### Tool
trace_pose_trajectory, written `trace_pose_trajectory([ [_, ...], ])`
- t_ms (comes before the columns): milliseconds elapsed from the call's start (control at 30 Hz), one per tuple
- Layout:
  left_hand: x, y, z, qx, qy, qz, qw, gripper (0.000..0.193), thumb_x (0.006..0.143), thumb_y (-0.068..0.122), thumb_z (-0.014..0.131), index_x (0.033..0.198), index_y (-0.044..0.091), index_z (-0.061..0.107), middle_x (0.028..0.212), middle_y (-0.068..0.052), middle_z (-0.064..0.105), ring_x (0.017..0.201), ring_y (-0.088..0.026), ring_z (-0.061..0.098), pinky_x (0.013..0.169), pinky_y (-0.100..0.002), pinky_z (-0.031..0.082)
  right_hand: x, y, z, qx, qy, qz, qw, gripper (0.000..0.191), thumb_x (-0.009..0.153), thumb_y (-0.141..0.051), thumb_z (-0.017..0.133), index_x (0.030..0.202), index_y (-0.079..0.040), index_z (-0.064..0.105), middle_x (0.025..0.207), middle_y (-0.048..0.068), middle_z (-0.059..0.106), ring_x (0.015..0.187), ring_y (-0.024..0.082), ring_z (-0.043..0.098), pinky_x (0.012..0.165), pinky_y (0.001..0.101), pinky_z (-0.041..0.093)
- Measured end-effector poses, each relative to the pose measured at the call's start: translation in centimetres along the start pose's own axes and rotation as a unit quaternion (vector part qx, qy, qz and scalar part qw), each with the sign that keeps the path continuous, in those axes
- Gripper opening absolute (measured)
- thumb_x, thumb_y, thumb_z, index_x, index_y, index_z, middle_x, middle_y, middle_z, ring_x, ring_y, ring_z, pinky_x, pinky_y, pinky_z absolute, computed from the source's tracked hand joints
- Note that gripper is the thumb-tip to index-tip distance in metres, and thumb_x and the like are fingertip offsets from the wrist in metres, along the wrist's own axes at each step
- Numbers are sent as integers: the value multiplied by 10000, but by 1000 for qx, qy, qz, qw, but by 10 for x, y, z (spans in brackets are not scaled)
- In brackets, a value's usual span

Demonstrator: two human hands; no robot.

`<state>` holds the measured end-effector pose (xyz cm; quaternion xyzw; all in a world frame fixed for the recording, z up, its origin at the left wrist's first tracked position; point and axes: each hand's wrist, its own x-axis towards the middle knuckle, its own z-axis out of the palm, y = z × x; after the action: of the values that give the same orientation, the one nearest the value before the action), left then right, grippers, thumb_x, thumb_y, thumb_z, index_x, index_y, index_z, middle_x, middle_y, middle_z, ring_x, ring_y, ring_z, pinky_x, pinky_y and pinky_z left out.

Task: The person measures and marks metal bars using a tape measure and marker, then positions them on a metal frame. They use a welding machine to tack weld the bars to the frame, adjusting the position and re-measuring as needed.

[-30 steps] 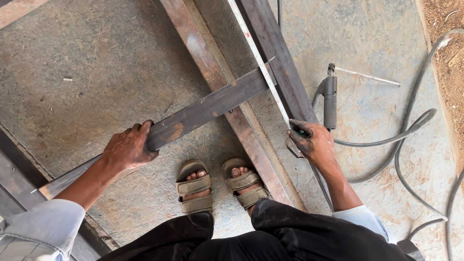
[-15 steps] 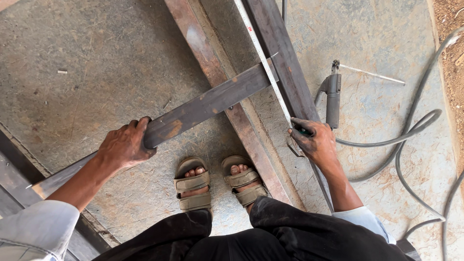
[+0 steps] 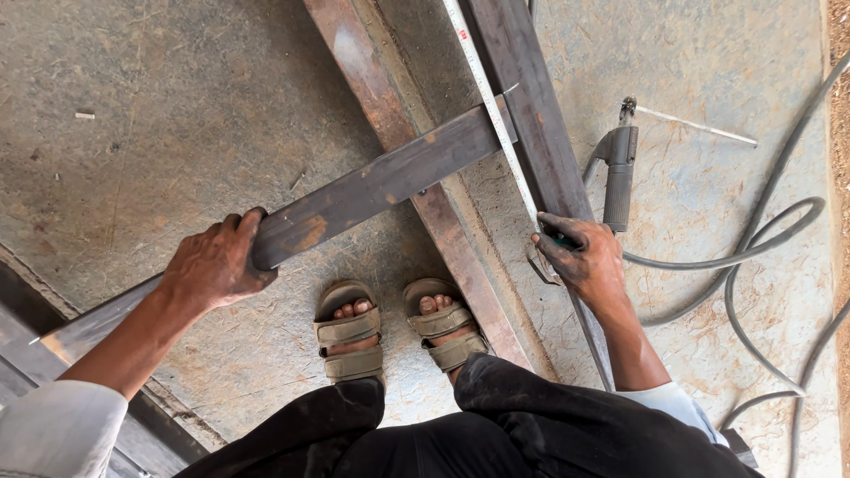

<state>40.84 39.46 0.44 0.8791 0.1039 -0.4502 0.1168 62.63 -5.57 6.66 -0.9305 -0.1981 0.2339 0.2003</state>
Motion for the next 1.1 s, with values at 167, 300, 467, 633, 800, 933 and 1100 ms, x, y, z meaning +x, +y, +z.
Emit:
trace_pose_trajectory([
  [167,0,0,3,9,-18,-6,1000,1093,627,550,876,1469,164,296,1109,-150,611,936,-304,681,735,-432,652,1,1,-1,4,-1,4,1000,373,844,-329,787,1165,-140,770,1052,107,763,944,299,694,844,399,515],
  [300,3,-1,3,11,-22,-9,1000,1070,652,574,862,1463,157,303,1122,-166,613,962,-320,676,758,-431,642,2,2,-1,11,-11,13,1000,376,845,-339,791,1168,-150,769,1056,103,761,950,277,710,855,386,526],
  [467,2,1,0,28,-57,-19,998,1056,684,563,849,1481,152,291,1127,-163,615,972,-305,683,799,-409,648,2,2,-1,5,0,3,1000,373,838,-319,801,1166,-143,775,1054,101,764,965,291,689,878,397,517],
  [633,-1,3,-1,25,-32,-2,999,1047,671,542,864,1450,111,313,1118,-175,610,947,-306,687,799,-397,647,2,1,-2,9,-7,15,1000,376,834,-313,807,1169,-144,769,1059,93,764,956,275,693,877,393,516],
  [800,-1,2,1,42,-16,12,999,1100,645,496,888,1458,37,306,1094,-192,636,893,-297,711,750,-360,662,4,1,-3,11,-3,-10,1000,382,841,-305,803,1178,-132,760,1036,92,760,948,277,690,876,392,515],
  [933,-2,-1,5,43,16,33,998,1111,635,501,893,1443,3,314,1108,-241,639,883,-327,716,743,-375,662,5,1,-5,14,-18,11,1000,367,837,-306,805,1162,-138,768,1052,91,762,938,268,699,859,388,507],
  [1100,0,-2,5,33,17,40,998,1144,611,468,908,1466,15,297,1143,-257,621,936,-347,714,777,-379,658,6,0,-5,4,-17,14,1000,382,831,-306,810,1175,-143,771,1022,87,764,921,272,684,855,378,505],
])
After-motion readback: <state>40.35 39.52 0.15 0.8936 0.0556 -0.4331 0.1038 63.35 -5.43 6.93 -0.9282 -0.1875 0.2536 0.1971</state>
